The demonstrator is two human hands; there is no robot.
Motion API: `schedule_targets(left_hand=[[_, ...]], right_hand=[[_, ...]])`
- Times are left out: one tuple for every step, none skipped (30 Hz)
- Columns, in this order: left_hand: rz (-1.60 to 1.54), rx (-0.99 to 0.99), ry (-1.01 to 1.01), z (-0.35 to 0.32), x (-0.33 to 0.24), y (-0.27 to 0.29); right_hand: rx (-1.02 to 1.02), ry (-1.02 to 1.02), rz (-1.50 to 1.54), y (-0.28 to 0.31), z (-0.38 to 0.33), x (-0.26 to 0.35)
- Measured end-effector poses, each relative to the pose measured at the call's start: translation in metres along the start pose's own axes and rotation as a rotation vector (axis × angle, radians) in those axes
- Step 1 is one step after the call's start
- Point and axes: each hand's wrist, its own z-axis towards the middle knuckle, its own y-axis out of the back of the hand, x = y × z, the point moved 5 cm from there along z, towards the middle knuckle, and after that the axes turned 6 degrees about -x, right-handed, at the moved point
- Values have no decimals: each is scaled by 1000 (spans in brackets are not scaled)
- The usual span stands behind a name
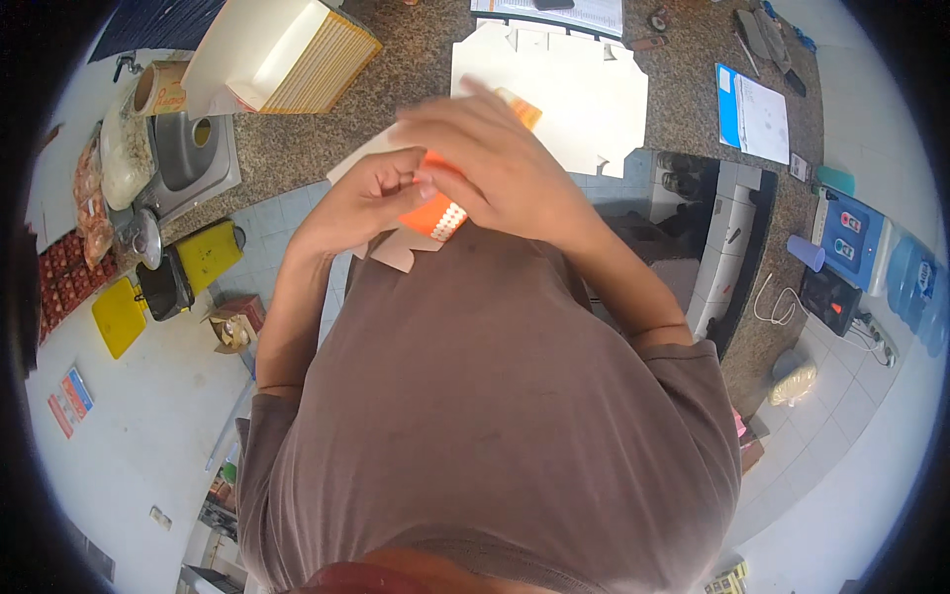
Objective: The person assembles multiple cardboard food boxes by hand, folding the flaps and interlocking them to form the box shape, then stacking them on a counter.
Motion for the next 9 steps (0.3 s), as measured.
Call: schedule_targets(left_hand=[[-1,-32,-21,5,-2,2],[-2,-64,-42,9,-5,4],[-119,-135,-63,12,-12,7],[-237,-206,-84,14,-21,10],[-355,-277,-106,15,-26,14],[-483,-299,-182,18,-27,15],[-553,-309,-214,20,-29,14],[-624,-317,-246,22,-31,11],[-696,-325,-278,25,-32,6]], right_hand=[[-121,22,-105,6,4,4],[-196,33,-118,11,3,3],[-271,45,-130,16,1,3],[-299,45,-52,21,-7,-2],[-327,46,27,24,-12,-6],[-270,94,34,23,-10,-2],[-213,142,41,21,-9,4],[-220,126,-26,17,-9,8],[-221,128,-29,18,-8,8]])
